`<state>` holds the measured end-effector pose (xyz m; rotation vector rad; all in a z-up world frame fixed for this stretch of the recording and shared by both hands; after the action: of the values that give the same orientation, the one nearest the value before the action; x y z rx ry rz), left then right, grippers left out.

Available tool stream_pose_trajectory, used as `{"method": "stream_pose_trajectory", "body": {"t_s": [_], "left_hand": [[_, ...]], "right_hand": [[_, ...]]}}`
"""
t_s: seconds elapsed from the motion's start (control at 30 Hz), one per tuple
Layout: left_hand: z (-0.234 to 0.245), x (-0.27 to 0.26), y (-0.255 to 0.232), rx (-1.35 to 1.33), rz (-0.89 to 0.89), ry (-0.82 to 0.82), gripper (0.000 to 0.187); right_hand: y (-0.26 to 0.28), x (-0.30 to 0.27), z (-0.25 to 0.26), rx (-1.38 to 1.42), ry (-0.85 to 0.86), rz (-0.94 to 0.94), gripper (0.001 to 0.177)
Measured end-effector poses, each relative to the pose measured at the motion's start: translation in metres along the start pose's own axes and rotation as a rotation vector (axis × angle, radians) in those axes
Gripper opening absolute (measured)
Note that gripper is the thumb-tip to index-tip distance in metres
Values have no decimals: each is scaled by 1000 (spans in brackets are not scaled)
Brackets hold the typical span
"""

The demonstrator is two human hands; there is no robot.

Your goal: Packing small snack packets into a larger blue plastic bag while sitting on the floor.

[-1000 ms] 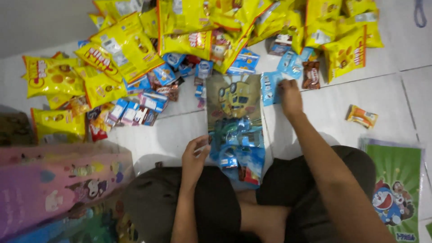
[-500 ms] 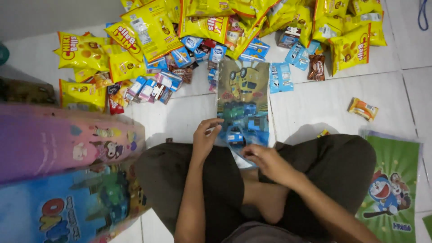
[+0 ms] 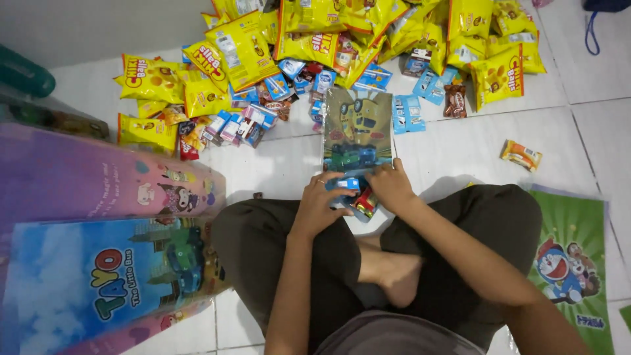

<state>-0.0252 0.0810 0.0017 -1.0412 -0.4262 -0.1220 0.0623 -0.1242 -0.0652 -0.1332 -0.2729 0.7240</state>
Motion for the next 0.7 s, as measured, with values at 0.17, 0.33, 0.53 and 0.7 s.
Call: {"method": "stream_pose_trajectory", "body": {"t_s": [0.17,0.33,0.53,0.7], "left_hand": [[2,-2,5,151,100,130,45],[-3,-8,15,219,103,130,21],[-3,-6,11,219,105,147,10],[-8,-10,18,208,103,164,11]], "right_hand": [[9,4,6,181,63,-7,32],[45,-22,43,217,69,-137,62],[63,-36,34,312,-103,-267,71],[61,-37,31,228,-133,-265,81]]}}
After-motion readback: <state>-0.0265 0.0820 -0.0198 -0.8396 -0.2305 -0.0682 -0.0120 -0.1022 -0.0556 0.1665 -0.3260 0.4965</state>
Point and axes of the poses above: each hand's wrist, its own x-axis towards the middle knuckle, its own z-axis out of the back of the hand, y = z × x, the point moved 2 cm from there along x, towards the middle knuckle, and after that the axes turned 15 degrees about -y, right-handed, at the moved point
